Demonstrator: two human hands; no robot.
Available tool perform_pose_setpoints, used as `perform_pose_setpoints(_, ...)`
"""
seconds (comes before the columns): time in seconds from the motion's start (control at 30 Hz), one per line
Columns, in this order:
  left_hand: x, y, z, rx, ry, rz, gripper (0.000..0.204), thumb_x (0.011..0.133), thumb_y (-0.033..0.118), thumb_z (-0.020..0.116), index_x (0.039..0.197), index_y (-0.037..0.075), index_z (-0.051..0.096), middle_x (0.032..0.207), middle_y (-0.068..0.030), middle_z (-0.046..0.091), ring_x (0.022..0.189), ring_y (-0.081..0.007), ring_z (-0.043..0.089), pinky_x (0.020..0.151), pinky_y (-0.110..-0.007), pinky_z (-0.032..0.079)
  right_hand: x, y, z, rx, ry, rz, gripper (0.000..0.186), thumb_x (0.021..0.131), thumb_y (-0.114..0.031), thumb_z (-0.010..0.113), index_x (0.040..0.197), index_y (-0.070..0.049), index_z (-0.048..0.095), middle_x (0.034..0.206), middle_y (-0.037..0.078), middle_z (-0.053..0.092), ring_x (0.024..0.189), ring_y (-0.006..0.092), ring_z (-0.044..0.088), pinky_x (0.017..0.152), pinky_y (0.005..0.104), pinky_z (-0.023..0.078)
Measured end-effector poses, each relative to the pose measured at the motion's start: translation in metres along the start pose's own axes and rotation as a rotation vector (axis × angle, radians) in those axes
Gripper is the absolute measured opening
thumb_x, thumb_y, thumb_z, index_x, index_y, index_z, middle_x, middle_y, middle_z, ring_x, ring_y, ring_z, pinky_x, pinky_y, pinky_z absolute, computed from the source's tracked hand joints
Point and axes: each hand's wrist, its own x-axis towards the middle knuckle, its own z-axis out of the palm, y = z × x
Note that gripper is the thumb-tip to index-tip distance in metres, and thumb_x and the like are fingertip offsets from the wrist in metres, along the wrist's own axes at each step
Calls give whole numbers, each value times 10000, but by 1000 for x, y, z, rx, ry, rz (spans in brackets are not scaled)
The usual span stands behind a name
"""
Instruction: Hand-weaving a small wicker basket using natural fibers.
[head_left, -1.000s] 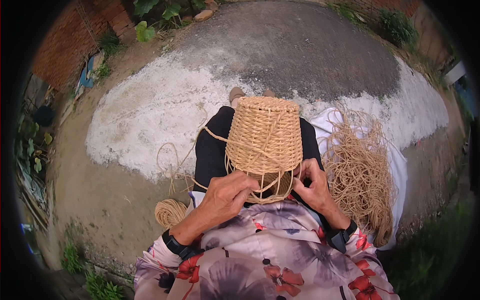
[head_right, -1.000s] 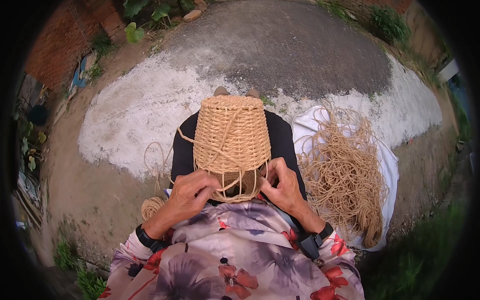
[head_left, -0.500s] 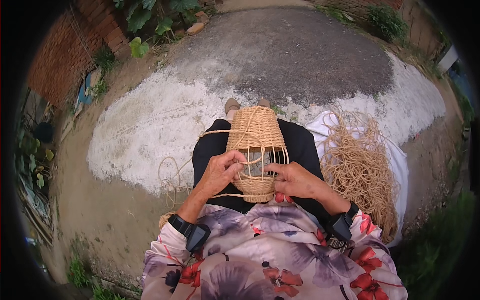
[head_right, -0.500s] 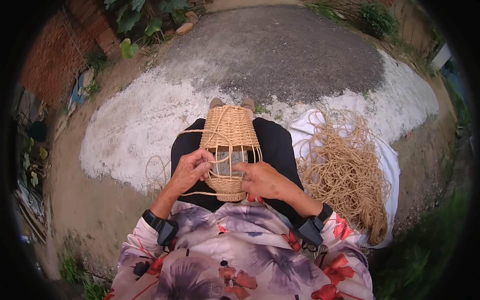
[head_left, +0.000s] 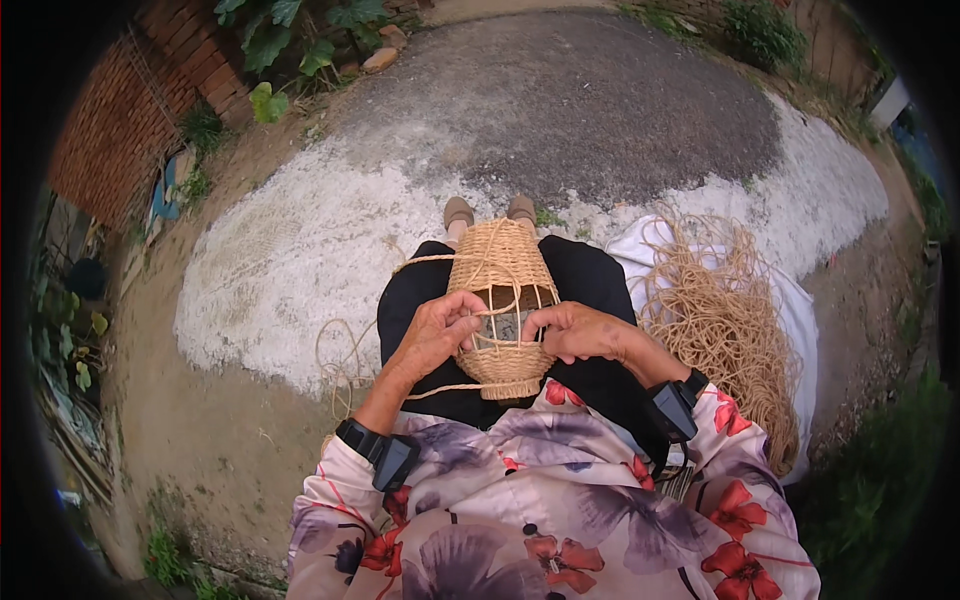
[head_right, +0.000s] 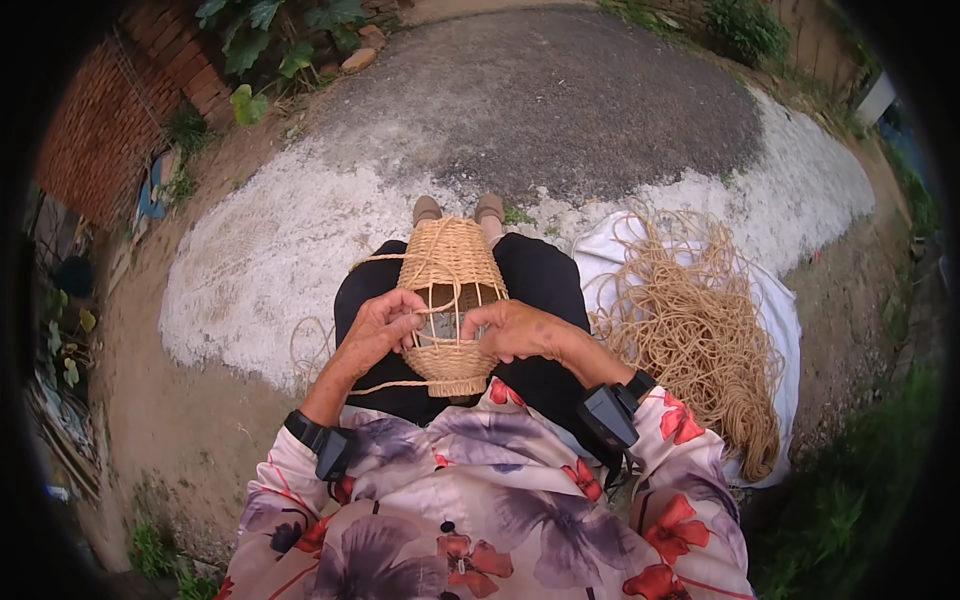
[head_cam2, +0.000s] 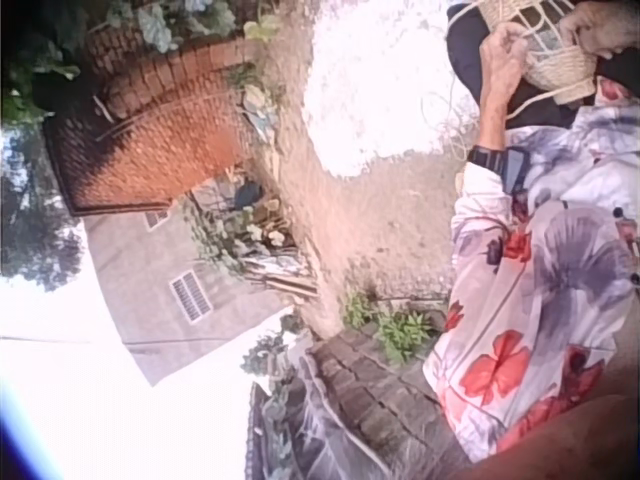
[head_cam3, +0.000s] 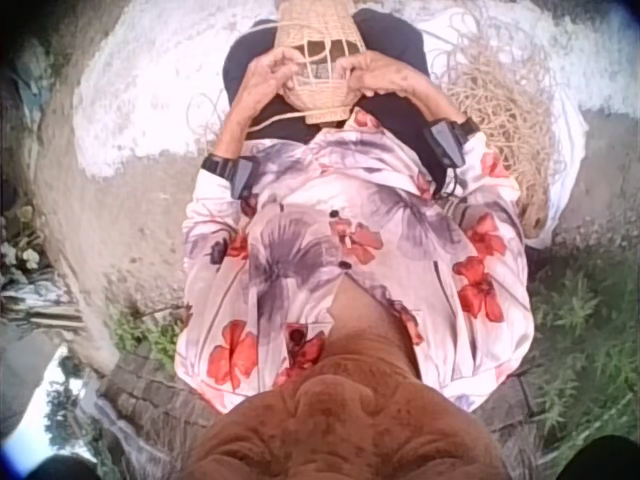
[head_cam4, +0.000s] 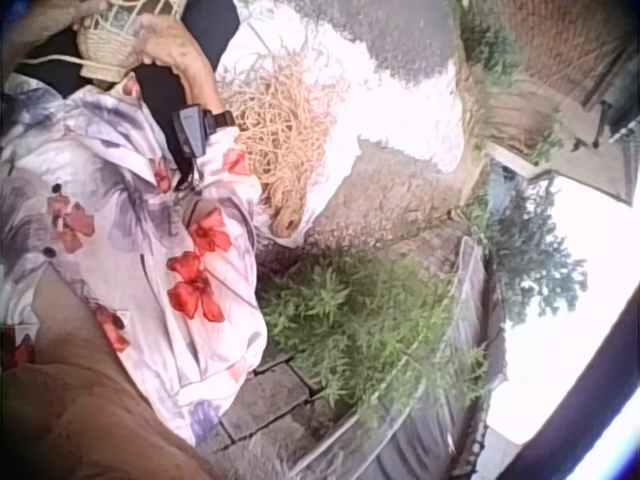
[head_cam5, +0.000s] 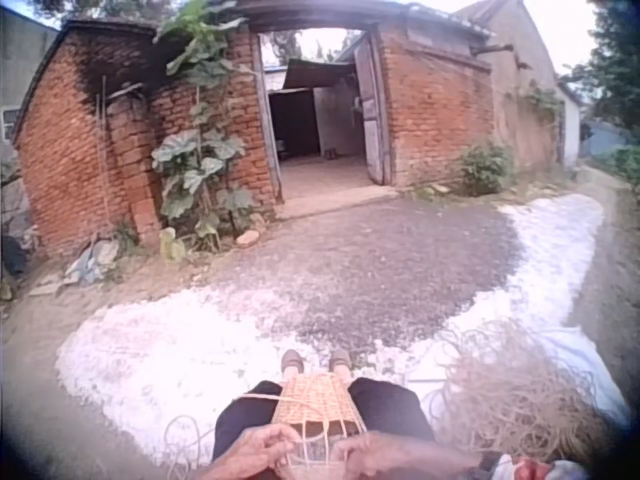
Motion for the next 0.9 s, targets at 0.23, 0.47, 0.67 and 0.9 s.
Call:
perform_pose_setpoints(0.23,-4,13,2,29,92,-31,207,845,30,655,1048,37,611,705,4,611,595,-59,581,513,-208,481,1,9,-8,56,-57,-61,261,797,-133,502,1019,-71,625,620,-18,551,476,34,486,418,184,358)
perform_pose_setpoints(0.47,-9,3,-9,-180,61,-34,220,854,60,675,1060,46,602,760,2,617,605,-63,586,530,-201,484,2,12,-12,71,-159,-131,202,816,-157,516,980,-86,611,657,12,581,499,64,541,421,200,388)
perform_pose_setpoints(0.67,-16,6,-3,-182,122,-19,136,842,38,645,956,54,571,741,2,599,610,-68,586,543,-210,482,5,4,-9,0,-89,-54,137,838,-164,575,918,-69,632,611,-6,569,481,47,538,414,183,392)
perform_pose_setpoints(0.9,-30,-4,23,437,529,85,252,701,-3,611,931,62,531,608,-32,560,551,-97,557,544,-266,457,-1,7,-4,-21,-11,-74,162,845,-120,520,950,-90,639,627,5,572,484,67,534,444,221,403)
